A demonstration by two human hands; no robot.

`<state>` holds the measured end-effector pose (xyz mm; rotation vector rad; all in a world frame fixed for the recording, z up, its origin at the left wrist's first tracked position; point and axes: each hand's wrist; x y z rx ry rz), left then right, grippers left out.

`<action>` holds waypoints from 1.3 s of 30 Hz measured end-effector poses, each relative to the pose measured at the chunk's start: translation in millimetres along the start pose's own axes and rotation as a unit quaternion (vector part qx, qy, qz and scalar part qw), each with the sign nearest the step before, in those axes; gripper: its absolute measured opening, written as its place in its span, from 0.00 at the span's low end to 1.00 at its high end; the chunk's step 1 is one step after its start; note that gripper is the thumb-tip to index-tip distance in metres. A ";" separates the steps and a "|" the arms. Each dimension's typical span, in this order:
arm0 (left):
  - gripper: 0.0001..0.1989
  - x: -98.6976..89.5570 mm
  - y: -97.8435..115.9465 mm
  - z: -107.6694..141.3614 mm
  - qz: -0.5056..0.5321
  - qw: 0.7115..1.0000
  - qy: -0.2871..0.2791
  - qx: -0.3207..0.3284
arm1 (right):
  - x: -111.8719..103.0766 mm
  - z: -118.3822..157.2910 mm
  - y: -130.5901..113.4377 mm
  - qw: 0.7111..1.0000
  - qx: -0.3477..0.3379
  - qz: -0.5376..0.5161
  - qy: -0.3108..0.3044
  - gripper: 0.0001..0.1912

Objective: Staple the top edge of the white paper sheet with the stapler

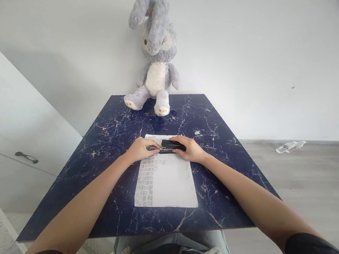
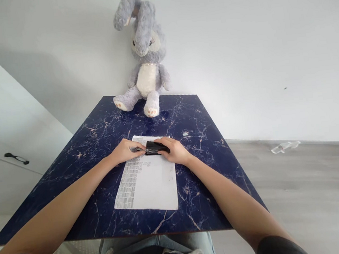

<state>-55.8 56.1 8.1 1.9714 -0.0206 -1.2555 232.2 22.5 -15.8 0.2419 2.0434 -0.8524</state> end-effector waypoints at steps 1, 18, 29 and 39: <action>0.07 0.7 -0.7 0.1 0.011 1.000 0.006 -0.001 | 0.1 0.1 0.2 1.000 0.001 0.000 0.001 0.23; 0.11 9.5 -9.4 -1.7 0.116 0.989 0.086 -0.034 | -1.4 0.5 -0.1 1.000 -0.001 -0.005 0.001 0.22; 0.12 9.3 -13.3 -2.0 0.172 0.984 0.046 -0.002 | -0.2 0.3 2.0 1.000 -0.005 -0.011 0.009 0.22; 0.07 4.7 -3.0 -2.6 0.071 0.997 0.035 0.019 | 0.3 0.0 2.2 1.000 0.001 -0.020 0.010 0.22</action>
Point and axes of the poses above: each hand's wrist, its own z-axis away from the middle knuckle, its own x-axis out of the palm, y = z × x, and after that the axes turned 12 degrees about -y, right-handed
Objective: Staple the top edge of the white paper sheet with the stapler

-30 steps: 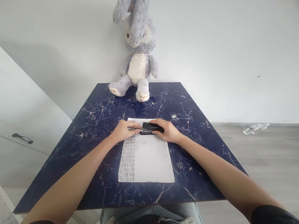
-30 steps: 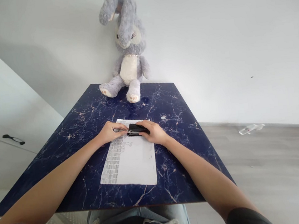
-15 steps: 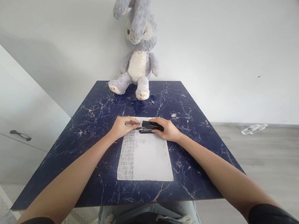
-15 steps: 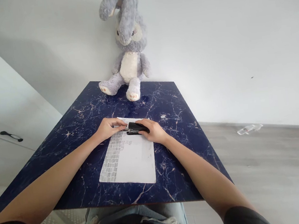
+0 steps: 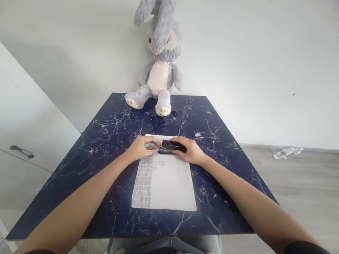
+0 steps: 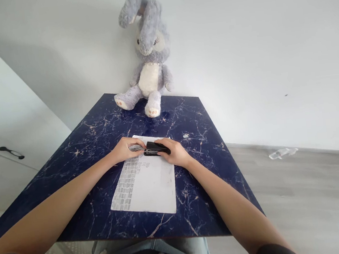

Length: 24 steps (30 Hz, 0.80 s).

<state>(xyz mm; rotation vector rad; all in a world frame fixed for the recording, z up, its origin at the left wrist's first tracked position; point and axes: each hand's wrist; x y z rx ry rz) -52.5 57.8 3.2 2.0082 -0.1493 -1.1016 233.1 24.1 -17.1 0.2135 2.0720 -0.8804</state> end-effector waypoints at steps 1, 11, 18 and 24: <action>0.08 0.2 0.2 0.1 -0.016 1.000 0.003 0.006 | 0.0 0.1 0.1 1.000 0.000 0.002 0.000 0.22; 0.09 1.0 -4.9 1.4 -0.032 0.999 0.007 0.010 | -0.2 0.2 0.6 1.000 0.000 0.000 -0.002 0.23; 0.13 1.8 -8.4 3.8 0.051 0.998 0.014 -0.042 | -0.5 0.2 0.4 1.000 0.003 -0.005 -0.006 0.23; 0.13 2.2 -6.6 2.7 0.047 0.996 0.014 -0.080 | -1.1 0.5 0.5 1.000 0.004 -0.008 -0.006 0.23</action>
Point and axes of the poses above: each hand's wrist, its own z-axis away from the middle knuckle, its own x-axis out of the palm, y = z × x, and after that the axes turned 12 degrees about -y, right-handed
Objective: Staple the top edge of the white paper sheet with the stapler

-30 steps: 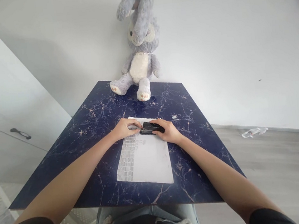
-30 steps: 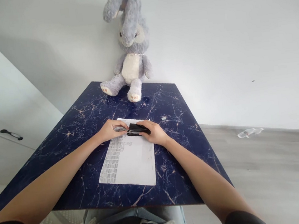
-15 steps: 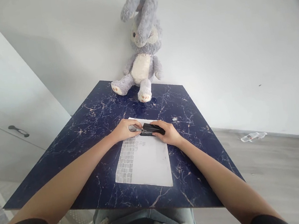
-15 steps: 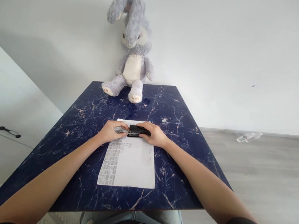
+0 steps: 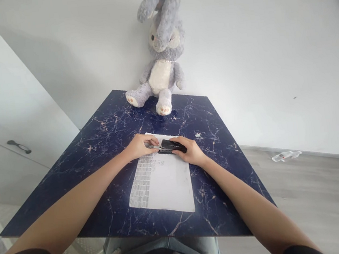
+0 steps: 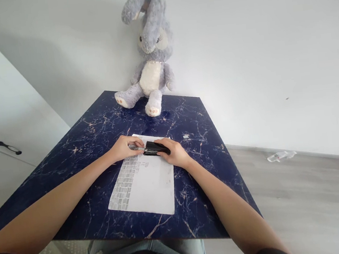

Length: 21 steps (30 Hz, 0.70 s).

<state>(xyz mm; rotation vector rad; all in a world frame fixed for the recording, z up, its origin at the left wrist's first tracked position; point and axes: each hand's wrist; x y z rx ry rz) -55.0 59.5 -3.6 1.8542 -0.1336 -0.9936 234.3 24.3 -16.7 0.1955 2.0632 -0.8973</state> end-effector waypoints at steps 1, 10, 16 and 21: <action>0.13 -0.3 -0.5 -0.2 0.001 1.000 0.001 -0.003 | -0.1 0.0 0.0 1.000 0.000 0.000 0.000 0.23; 0.14 -4.7 -4.5 -1.2 0.007 0.999 -0.028 -0.014 | -0.1 -0.1 0.1 1.000 -0.003 0.005 -0.001 0.23; 0.12 -8.7 -2.5 0.7 -0.010 0.999 -0.050 0.017 | -1.5 -0.1 -0.4 1.000 0.005 -0.012 0.006 0.21; 0.09 -15.6 -0.8 3.4 0.021 0.992 -0.113 0.056 | -6.6 1.7 -0.5 0.998 0.028 -0.023 0.042 0.18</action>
Point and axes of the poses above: each hand's wrist, its own z-axis away from the middle knuckle, its own x-axis out of the palm, y = z × x, and after that the axes turned 12 degrees about -y, right-handed
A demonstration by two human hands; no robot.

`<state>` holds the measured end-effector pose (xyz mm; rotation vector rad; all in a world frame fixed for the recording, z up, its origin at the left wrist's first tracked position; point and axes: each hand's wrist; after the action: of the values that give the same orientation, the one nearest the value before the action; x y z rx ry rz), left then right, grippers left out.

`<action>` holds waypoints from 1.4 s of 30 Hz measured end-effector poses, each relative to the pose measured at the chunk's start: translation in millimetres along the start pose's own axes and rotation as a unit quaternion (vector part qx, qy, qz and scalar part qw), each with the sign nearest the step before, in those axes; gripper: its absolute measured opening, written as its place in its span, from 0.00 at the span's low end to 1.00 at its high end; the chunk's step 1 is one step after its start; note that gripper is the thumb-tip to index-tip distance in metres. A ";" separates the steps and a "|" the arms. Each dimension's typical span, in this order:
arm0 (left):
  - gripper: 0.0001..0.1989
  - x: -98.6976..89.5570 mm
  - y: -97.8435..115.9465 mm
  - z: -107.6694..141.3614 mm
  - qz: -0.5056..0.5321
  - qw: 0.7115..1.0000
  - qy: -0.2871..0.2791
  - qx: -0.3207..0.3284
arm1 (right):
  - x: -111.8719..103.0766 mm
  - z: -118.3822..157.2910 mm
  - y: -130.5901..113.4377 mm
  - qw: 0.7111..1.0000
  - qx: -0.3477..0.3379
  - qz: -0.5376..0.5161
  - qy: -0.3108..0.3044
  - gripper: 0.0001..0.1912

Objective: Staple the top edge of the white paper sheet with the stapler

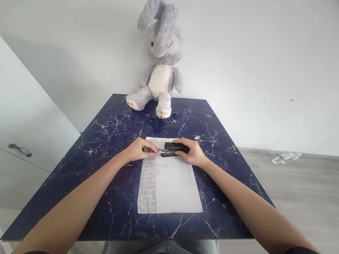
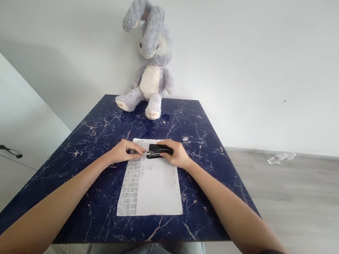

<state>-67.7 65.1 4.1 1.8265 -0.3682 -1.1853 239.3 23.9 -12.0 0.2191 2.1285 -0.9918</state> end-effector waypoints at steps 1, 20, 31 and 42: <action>0.09 -1.2 -0.2 1.0 0.019 1.000 -0.017 0.005 | -1.1 0.6 0.4 1.000 0.003 -0.006 0.002 0.18; 0.23 24.1 9.8 -9.6 0.028 0.999 0.037 -0.025 | 10.3 -2.0 -28.2 0.996 -0.046 -0.067 -0.033 0.15; 0.27 25.7 3.5 -13.3 -0.154 0.988 0.023 -0.009 | 1.0 0.9 -25.9 0.994 0.024 0.004 0.111 0.16; 0.14 34.6 15.5 -9.1 -0.329 0.944 0.019 -0.021 | -46.9 16.2 23.7 0.983 0.126 0.079 0.107 0.17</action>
<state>-39.7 38.8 -2.0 1.9935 0.3231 -1.5772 291.6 35.8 0.6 0.6345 2.1310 -1.1856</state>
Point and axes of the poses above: each hand's wrist, its own z-axis away from the middle knuckle, its own x-axis out of the palm, y = z × x, and after that the axes turned 12 degrees about -y, right-handed
